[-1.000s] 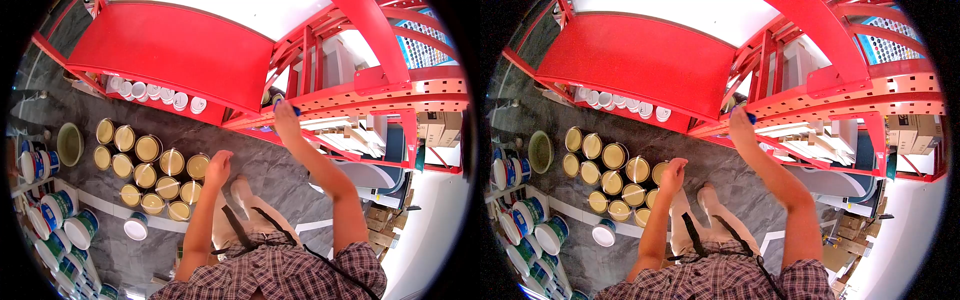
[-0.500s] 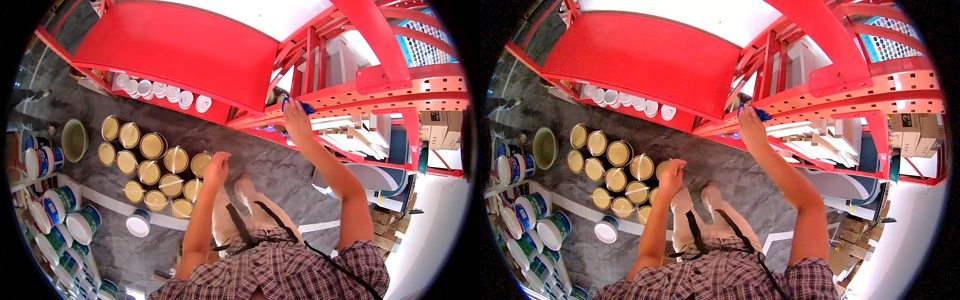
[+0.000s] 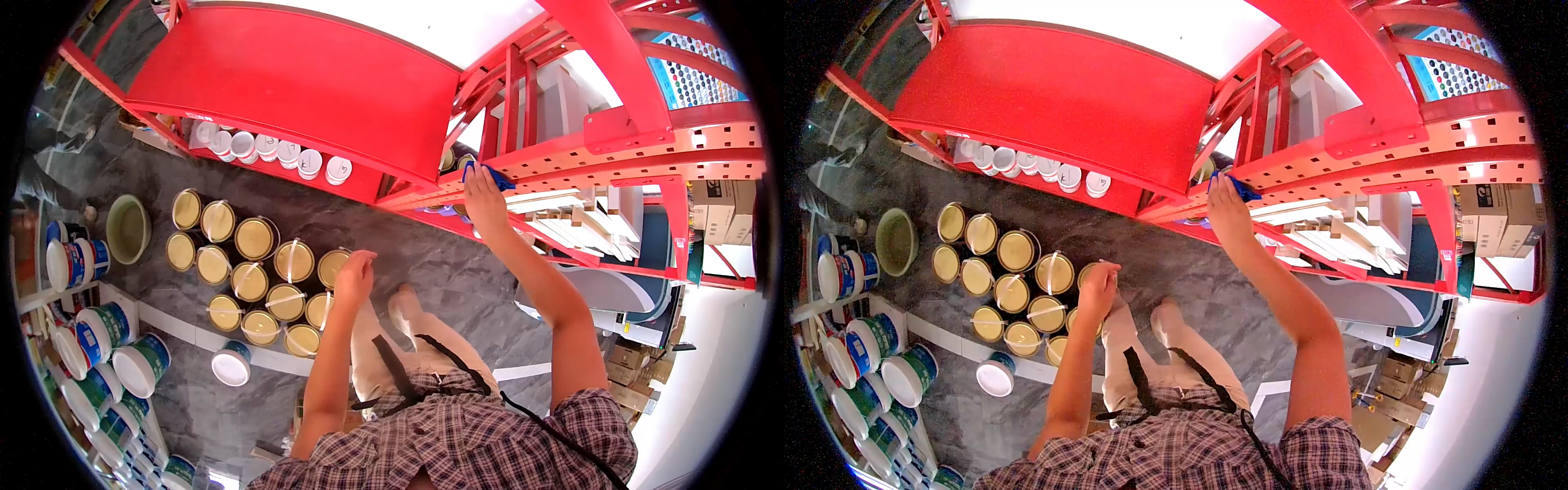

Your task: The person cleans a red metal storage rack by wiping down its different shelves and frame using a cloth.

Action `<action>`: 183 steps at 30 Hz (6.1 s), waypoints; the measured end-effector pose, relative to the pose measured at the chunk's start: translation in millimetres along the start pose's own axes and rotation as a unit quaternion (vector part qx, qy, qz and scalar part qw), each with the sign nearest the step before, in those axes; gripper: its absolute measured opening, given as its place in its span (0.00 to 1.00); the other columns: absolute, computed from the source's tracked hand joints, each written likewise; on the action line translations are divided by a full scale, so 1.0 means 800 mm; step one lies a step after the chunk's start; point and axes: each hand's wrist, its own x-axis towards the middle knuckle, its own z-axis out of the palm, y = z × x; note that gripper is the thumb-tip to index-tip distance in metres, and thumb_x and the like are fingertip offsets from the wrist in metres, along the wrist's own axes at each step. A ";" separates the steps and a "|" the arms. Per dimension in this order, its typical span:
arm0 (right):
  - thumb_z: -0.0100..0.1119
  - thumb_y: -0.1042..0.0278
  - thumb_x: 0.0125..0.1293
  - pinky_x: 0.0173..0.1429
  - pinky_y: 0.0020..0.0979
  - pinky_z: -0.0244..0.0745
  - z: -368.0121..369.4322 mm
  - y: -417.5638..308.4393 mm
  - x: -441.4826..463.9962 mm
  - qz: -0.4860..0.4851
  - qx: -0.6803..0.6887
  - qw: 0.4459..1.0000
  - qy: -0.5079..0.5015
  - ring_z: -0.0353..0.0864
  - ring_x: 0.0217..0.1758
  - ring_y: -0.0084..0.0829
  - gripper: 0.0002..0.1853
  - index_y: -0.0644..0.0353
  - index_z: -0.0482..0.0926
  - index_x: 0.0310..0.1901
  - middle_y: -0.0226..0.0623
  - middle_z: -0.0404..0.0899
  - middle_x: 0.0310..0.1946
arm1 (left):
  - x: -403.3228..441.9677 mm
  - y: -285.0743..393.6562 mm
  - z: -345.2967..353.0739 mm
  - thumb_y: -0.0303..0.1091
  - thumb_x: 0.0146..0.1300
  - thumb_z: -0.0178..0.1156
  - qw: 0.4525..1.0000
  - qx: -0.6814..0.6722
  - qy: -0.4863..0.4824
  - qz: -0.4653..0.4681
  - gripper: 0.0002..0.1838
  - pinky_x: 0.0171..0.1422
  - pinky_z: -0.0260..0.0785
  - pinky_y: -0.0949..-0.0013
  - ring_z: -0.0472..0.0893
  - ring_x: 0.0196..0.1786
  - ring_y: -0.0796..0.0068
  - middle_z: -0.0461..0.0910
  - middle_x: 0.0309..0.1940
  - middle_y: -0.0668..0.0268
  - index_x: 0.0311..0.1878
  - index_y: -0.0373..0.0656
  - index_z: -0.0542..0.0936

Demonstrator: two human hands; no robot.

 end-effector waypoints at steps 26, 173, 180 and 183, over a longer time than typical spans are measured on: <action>0.52 0.72 0.57 0.69 0.37 0.61 0.011 -0.054 -0.003 -0.047 0.291 0.955 -0.009 0.68 0.64 0.42 0.17 0.67 0.78 0.48 0.42 0.75 0.53 | 0.024 0.004 0.046 0.16 0.57 0.53 0.999 -0.034 -0.038 -0.011 0.21 0.55 0.70 0.63 0.77 0.55 0.61 0.77 0.50 0.57 0.54 0.40 0.75; 0.62 0.78 0.50 0.58 0.43 0.69 -0.176 -0.186 -0.313 0.116 0.754 0.636 0.118 0.74 0.53 0.47 0.15 0.60 0.75 0.42 0.41 0.77 0.46 | -0.251 0.101 0.129 0.26 0.58 0.55 0.952 -0.167 0.080 -0.245 0.18 0.45 0.74 0.67 0.82 0.39 0.68 0.82 0.40 0.57 0.52 0.35 0.73; 0.63 0.78 0.51 0.57 0.41 0.71 -0.208 -0.218 -0.318 0.001 0.748 0.647 0.145 0.75 0.54 0.49 0.17 0.63 0.73 0.45 0.47 0.75 0.51 | -0.307 0.121 0.080 0.24 0.60 0.52 0.917 -0.183 0.134 -0.328 0.17 0.46 0.73 0.70 0.79 0.43 0.73 0.79 0.40 0.59 0.53 0.35 0.69; 0.63 0.80 0.51 0.55 0.40 0.72 -0.226 -0.236 -0.311 -0.044 0.741 0.653 0.150 0.77 0.51 0.47 0.16 0.62 0.73 0.44 0.46 0.77 0.48 | -0.334 0.128 0.054 0.28 0.62 0.55 0.899 -0.229 0.179 -0.327 0.17 0.38 0.69 0.75 0.77 0.36 0.79 0.79 0.37 0.63 0.54 0.40 0.71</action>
